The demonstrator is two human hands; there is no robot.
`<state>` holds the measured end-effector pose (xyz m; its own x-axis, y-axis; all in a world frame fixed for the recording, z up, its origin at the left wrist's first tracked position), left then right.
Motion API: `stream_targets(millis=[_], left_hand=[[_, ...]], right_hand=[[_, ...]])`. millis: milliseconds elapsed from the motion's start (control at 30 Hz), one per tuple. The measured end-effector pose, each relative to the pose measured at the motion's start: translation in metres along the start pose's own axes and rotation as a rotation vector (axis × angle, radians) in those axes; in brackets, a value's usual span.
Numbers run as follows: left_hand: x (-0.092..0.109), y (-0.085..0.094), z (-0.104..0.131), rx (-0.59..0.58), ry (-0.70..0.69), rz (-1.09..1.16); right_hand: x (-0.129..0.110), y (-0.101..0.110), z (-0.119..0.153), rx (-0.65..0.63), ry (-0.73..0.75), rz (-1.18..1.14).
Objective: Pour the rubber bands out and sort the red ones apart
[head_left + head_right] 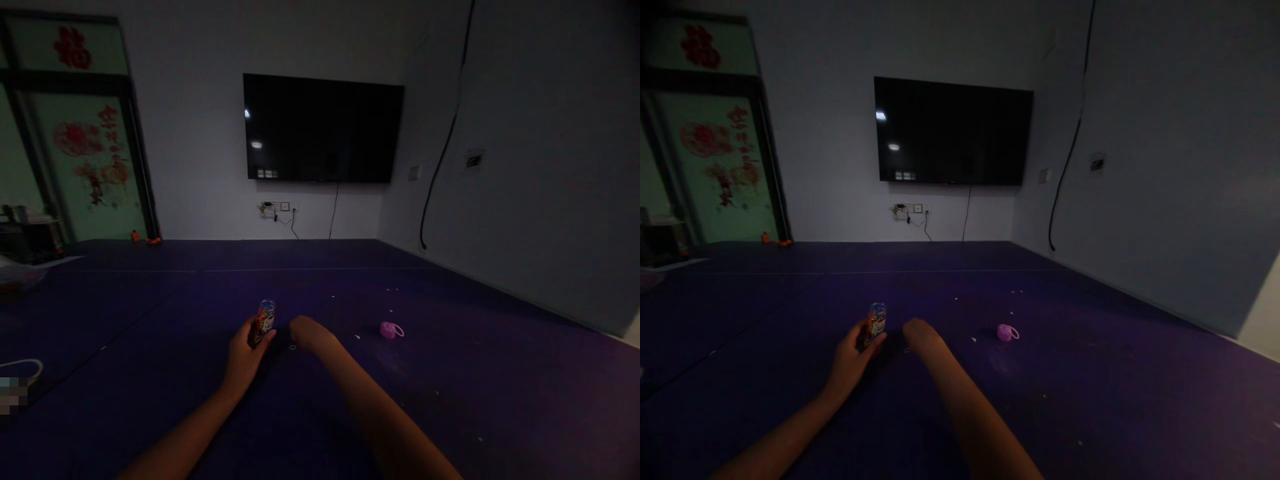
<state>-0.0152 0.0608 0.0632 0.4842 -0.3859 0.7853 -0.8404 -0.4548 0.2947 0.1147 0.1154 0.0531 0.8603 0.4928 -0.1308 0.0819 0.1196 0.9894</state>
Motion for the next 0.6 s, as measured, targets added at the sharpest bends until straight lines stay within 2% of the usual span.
stream_targets(millis=[233,433,600], left_hand=[[-0.005,0.000,0.000,0.016,0.006,0.023],[0.001,-0.002,0.001,0.010,-0.011,0.006],[0.001,-0.003,0.001,0.007,-0.009,0.017]], right_hand=[[0.007,-0.004,-0.001,-0.047,0.033,-0.078],[0.022,-0.006,-0.005,-0.093,0.025,-0.200],[0.025,-0.010,-0.009,-0.102,0.011,-0.260]])
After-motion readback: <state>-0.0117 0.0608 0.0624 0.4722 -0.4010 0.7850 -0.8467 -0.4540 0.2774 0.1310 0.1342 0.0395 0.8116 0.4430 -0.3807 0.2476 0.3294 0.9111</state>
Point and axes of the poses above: each hand's wrist, its own z-axis away from the middle knuckle, its own y-axis out of the back of the hand, x = y × z, the point moved 9 cm from there along -z, towards the middle knuckle, and after that the axes turned 1 degree about -z, right-handed, at the moved point
